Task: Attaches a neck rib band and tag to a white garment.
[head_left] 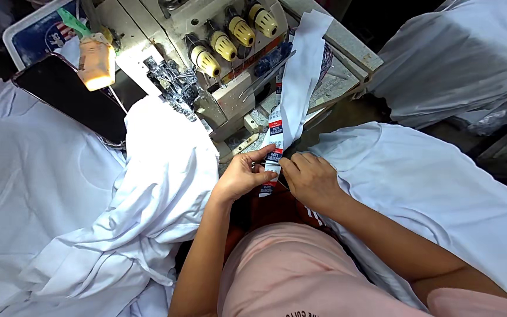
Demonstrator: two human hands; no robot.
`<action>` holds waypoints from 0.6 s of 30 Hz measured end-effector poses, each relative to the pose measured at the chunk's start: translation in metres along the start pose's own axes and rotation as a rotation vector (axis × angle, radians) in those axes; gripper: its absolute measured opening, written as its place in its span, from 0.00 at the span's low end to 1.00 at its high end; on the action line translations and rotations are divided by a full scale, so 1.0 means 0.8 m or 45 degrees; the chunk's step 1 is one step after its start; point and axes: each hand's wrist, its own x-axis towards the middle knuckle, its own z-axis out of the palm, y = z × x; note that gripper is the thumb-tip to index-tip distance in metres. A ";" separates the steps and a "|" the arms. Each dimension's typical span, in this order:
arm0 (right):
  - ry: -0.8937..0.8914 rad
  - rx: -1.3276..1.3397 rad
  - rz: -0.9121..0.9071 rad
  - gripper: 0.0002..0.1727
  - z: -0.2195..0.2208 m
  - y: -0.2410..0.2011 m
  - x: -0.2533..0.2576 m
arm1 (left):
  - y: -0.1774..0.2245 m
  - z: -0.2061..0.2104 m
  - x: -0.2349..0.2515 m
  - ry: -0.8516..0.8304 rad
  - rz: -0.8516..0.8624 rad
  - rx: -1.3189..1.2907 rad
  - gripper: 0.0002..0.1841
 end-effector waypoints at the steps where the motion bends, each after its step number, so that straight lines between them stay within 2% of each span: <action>1: -0.010 0.004 -0.004 0.10 0.000 0.000 0.001 | 0.000 0.000 0.000 0.000 0.001 0.003 0.35; 4: -0.047 0.029 0.000 0.11 -0.001 0.001 0.000 | 0.000 -0.001 -0.001 0.002 0.016 -0.003 0.36; 7: 0.038 0.213 0.119 0.12 -0.002 0.002 0.001 | -0.003 -0.004 -0.007 0.015 0.078 -0.031 0.42; 9: 0.127 0.602 0.336 0.14 -0.001 -0.001 -0.001 | -0.003 0.000 -0.017 0.127 0.116 -0.072 0.46; 10: 0.141 0.934 0.467 0.16 0.000 -0.006 -0.003 | -0.003 0.004 -0.024 0.214 0.155 -0.124 0.47; 12: 0.059 1.630 0.635 0.21 0.001 -0.023 -0.003 | -0.007 0.013 -0.035 0.381 0.305 -0.278 0.47; 14: -0.064 2.125 0.731 0.17 -0.001 -0.045 0.000 | -0.008 0.023 -0.043 0.510 0.441 -0.504 0.43; 16: -0.059 2.388 0.804 0.05 -0.003 -0.060 0.011 | -0.006 0.028 -0.053 0.579 0.523 -0.700 0.38; 18: -0.023 2.373 0.742 0.09 -0.005 -0.059 0.021 | -0.010 0.026 -0.066 0.600 0.590 -0.750 0.34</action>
